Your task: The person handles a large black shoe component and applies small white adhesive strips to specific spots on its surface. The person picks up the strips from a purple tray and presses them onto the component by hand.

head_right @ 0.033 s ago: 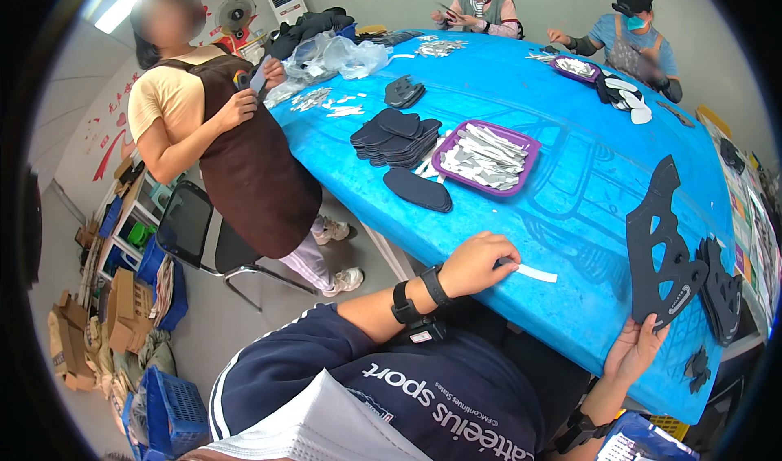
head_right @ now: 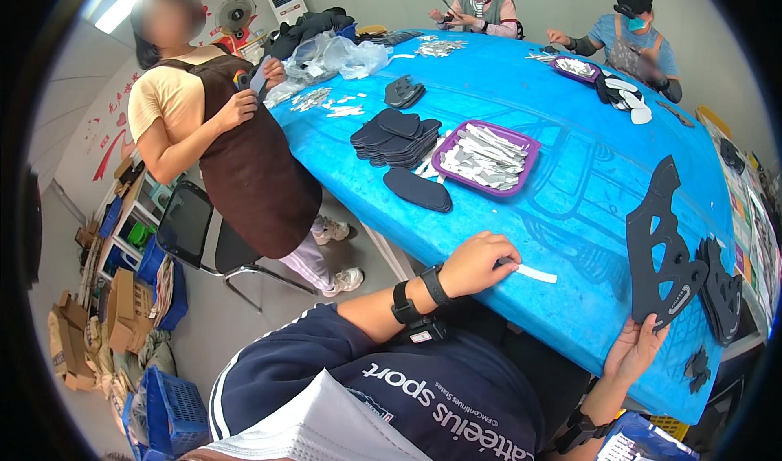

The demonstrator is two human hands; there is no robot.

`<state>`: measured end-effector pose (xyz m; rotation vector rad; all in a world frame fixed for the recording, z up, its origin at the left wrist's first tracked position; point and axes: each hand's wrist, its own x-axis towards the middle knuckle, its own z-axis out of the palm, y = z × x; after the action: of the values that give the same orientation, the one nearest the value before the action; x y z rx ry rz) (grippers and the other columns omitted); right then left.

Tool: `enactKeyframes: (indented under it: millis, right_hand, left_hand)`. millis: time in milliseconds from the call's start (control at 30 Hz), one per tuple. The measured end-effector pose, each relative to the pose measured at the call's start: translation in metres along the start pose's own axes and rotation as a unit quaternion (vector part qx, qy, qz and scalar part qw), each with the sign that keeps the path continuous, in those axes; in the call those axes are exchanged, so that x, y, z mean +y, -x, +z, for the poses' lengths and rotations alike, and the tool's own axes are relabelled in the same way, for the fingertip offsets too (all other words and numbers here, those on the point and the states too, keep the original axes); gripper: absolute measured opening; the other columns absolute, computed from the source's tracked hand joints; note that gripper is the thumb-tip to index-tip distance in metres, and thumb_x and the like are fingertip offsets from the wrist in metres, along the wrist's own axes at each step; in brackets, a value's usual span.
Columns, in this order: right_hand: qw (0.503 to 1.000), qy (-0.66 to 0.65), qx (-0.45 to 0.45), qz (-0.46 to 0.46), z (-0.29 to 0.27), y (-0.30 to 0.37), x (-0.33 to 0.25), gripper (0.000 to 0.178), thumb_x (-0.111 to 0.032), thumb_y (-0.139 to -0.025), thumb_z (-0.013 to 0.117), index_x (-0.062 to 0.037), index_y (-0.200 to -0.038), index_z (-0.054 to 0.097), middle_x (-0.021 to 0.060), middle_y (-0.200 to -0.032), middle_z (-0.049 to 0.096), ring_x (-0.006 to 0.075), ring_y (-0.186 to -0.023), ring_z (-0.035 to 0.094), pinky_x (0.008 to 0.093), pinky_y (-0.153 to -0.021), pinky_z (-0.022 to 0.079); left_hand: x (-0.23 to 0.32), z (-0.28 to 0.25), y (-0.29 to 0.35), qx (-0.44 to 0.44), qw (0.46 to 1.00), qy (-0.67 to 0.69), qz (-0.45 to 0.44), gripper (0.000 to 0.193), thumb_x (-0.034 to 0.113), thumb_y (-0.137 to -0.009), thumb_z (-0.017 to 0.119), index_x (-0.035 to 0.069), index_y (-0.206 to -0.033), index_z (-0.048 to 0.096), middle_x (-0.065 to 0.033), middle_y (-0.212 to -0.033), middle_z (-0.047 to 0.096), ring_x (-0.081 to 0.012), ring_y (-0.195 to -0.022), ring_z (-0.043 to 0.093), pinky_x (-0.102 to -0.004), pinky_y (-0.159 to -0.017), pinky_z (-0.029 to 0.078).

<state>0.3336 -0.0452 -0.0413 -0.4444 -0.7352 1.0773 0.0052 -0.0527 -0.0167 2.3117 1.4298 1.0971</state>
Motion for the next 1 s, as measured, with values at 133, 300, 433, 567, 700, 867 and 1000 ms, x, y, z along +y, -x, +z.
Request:
enactKeyframes:
  millis: [133,300,433,567,700,867,1000]
  right_hand:
    - [1.0,0.005,-0.012,0.0,-0.001,0.0,0.001,0.028,-0.008,-0.094,0.052,-0.0047,-0.121,0.047,0.0079,-0.114,0.059,0.0135,-0.099,0.059,0.0251,-0.083,0.049]
    - [0.999,0.031,0.041,0.0,-0.012,0.004,0.008,0.011,-0.009,-0.09,0.058,-0.0116,-0.097,0.049,-0.0008,-0.084,0.053,0.0084,-0.071,0.052,0.0249,-0.06,0.045]
    - [0.977,-0.2,-0.053,0.053,-0.009,-0.001,0.014,0.002,-0.015,-0.091,0.054,-0.0171,-0.09,0.053,-0.0002,-0.078,0.052,0.0116,-0.066,0.05,0.0283,-0.056,0.044]
    - [0.997,-0.063,-0.013,0.038,0.005,0.004,0.004,0.034,-0.007,-0.087,0.062,-0.0153,-0.116,0.046,0.0021,-0.101,0.057,0.0152,-0.093,0.057,0.034,-0.074,0.049]
    - [0.997,-0.055,0.012,0.043,0.014,0.007,-0.01,0.032,-0.01,-0.089,0.061,-0.0127,-0.118,0.046,0.002,-0.111,0.056,0.0152,-0.102,0.055,0.0353,-0.079,0.048]
    - [0.996,-0.081,-0.007,0.048,0.011,0.005,-0.006,0.034,-0.007,-0.088,0.061,-0.0122,-0.118,0.045,0.0043,-0.114,0.055,0.0186,-0.104,0.055,0.0392,-0.083,0.049]
    - [0.999,-0.045,0.008,0.016,0.028,0.004,-0.005,0.031,-0.006,-0.088,0.059,-0.0099,-0.115,0.045,0.0082,-0.107,0.061,0.0206,-0.098,0.062,0.039,-0.082,0.051]
  left_hand:
    - [-0.007,0.004,0.001,-0.006,1.0,-0.008,0.027,0.008,0.014,-0.081,0.064,0.01,-0.087,0.068,-0.0051,-0.086,0.061,-0.025,-0.083,0.056,-0.0348,-0.079,0.042]
    - [-0.019,0.012,0.002,-0.014,0.996,0.028,0.084,0.015,0.005,-0.078,0.063,0.009,-0.091,0.07,-0.0079,-0.086,0.062,-0.0272,-0.085,0.057,-0.0371,-0.075,0.045]
    - [-0.02,0.011,0.002,-0.015,0.996,0.017,0.088,0.017,-0.001,-0.078,0.058,0.004,-0.091,0.069,-0.0139,-0.084,0.062,-0.0314,-0.082,0.055,-0.0383,-0.075,0.044]
    - [-0.005,0.008,-0.002,-0.033,0.993,-0.01,0.112,0.02,-0.004,-0.08,0.058,0.001,-0.097,0.067,-0.0138,-0.095,0.062,-0.0302,-0.09,0.056,-0.0365,-0.082,0.043]
    - [-0.001,0.01,-0.001,-0.065,0.993,-0.014,0.099,0.021,-0.004,-0.082,0.055,0.002,-0.1,0.066,-0.0128,-0.095,0.06,-0.0288,-0.091,0.055,-0.036,-0.081,0.043]
    - [0.0,0.008,-0.001,-0.031,0.997,-0.007,0.074,0.025,0.001,-0.081,0.059,0.002,-0.106,0.063,-0.0157,-0.103,0.058,-0.0307,-0.097,0.054,-0.0365,-0.085,0.043]
    - [-0.009,-0.001,-0.001,0.025,0.998,0.044,0.045,0.044,0.008,-0.081,0.064,0.001,-0.123,0.052,-0.0178,-0.114,0.053,-0.0301,-0.103,0.052,-0.0358,-0.091,0.042]
